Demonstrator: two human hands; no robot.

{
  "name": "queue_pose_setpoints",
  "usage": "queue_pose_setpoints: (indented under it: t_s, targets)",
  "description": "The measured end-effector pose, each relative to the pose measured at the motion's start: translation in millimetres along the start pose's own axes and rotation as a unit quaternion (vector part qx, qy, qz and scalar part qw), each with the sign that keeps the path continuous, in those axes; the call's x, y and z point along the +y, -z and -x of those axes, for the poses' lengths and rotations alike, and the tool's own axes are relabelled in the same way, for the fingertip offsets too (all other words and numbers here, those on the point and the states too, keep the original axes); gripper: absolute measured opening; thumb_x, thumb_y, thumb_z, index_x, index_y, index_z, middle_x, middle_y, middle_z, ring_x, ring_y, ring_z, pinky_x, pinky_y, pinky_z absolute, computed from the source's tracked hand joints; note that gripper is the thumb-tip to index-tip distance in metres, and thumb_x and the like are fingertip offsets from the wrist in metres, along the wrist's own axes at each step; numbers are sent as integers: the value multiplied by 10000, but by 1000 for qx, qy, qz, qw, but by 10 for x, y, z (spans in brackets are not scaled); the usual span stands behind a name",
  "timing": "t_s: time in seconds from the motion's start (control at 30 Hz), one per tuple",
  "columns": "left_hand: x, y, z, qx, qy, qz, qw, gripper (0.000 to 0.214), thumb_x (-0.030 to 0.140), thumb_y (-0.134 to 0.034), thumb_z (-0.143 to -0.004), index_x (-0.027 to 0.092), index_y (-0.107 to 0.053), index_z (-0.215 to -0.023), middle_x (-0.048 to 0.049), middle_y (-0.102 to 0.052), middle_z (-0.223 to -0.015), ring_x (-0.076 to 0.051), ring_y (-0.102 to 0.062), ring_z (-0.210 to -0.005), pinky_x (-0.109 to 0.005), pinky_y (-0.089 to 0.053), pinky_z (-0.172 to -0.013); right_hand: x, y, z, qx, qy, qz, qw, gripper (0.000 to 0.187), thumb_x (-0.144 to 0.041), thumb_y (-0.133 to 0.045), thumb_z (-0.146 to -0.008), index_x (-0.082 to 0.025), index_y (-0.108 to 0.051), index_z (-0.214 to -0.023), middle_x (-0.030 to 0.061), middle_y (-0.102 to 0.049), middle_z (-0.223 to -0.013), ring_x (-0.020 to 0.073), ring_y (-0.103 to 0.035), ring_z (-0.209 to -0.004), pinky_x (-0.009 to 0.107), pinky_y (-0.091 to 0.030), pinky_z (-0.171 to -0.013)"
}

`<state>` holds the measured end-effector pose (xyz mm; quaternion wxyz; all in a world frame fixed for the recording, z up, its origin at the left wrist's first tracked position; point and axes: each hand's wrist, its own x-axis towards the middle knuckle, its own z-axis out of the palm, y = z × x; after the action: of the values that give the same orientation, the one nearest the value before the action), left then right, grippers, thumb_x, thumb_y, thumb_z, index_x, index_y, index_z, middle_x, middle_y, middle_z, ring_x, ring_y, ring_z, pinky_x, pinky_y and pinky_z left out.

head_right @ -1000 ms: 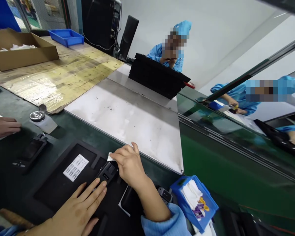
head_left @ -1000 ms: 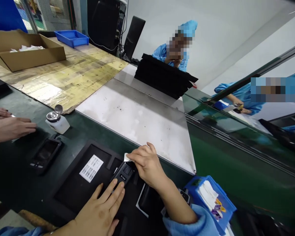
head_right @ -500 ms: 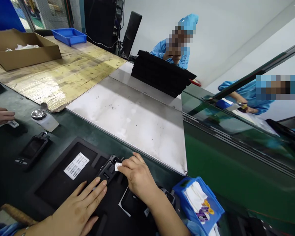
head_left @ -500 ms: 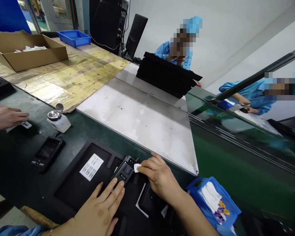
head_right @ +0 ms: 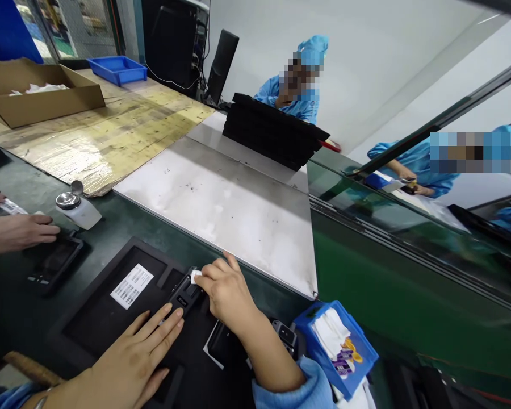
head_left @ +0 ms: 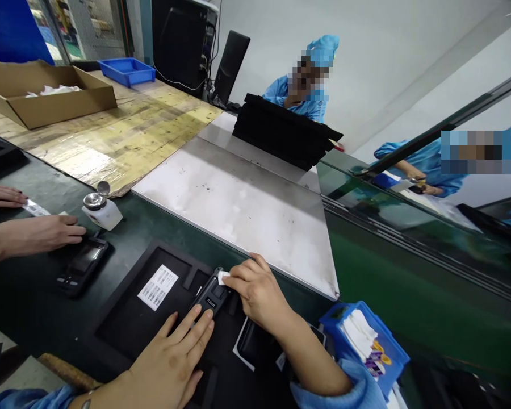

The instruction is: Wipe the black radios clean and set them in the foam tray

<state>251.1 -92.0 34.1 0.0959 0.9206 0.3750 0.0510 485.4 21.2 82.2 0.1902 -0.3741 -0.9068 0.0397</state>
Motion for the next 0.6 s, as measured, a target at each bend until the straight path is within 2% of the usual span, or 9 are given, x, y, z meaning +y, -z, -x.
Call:
queue_pose_setpoints:
  t_s: [0.2, 0.3, 0.4, 0.5, 0.6]
  targets:
    - [10, 37, -2, -1, 9, -2, 1000, 738, 200, -446, -884, 200, -153, -1562, -5, -144, -1633, -277, -136, -1497, -465, -360, -1129, -84, 192, 393, 31, -35, 13, 999, 301, -30, -475, -900, -232, -686, -973, -1, -664, -861, 175, -531, -819, 508, -269, -1044]
    - [-1, 15, 3, 27, 7, -6, 1000, 738, 189, -463, -870, 200, -191, -1556, -18, -202, -1623, -268, -186, -1485, -426, -357, -1123, -77, 372, 707, 94, -83, 24, 992, 304, -38, -475, -916, -243, -671, -1023, 9, -655, -922, 171, -559, -856, 493, -311, -1029]
    - [41, -53, -31, 86, -4, -24, 996, 666, 195, -486, -885, 183, -299, -1524, -38, -301, -1592, -271, -251, -1459, -410, -305, -1144, -41, 506, 1082, 160, -148, 39, 975, 285, -62, -511, -926, -245, -657, -1089, 25, -634, -965, 165, -585, -888, 452, -389, -989]
    - [211, -123, -137, 120, -52, -32, 991, 651, 61, -450, -852, 181, -374, -1487, -29, -383, -1553, -249, -277, -1446, -437, -154, -1205, -44, 495, 1326, 164, -171, 48, 970, 298, -58, -511, -927, -247, -653, -1109, 24, -630, -956, 162, -591, -885, 424, -447, -944]
    - [469, -187, -287, 98, -121, -6, 988, 697, 25, -442, -811, 176, -367, -1488, -28, -350, -1570, -248, -249, -1460, -458, -111, -1218, -86, 360, 1339, 141, -164, 53, 975, 321, -33, -497, -919, -232, -661, -1110, 34, -638, -955, 175, -581, -893, 435, -473, -939]
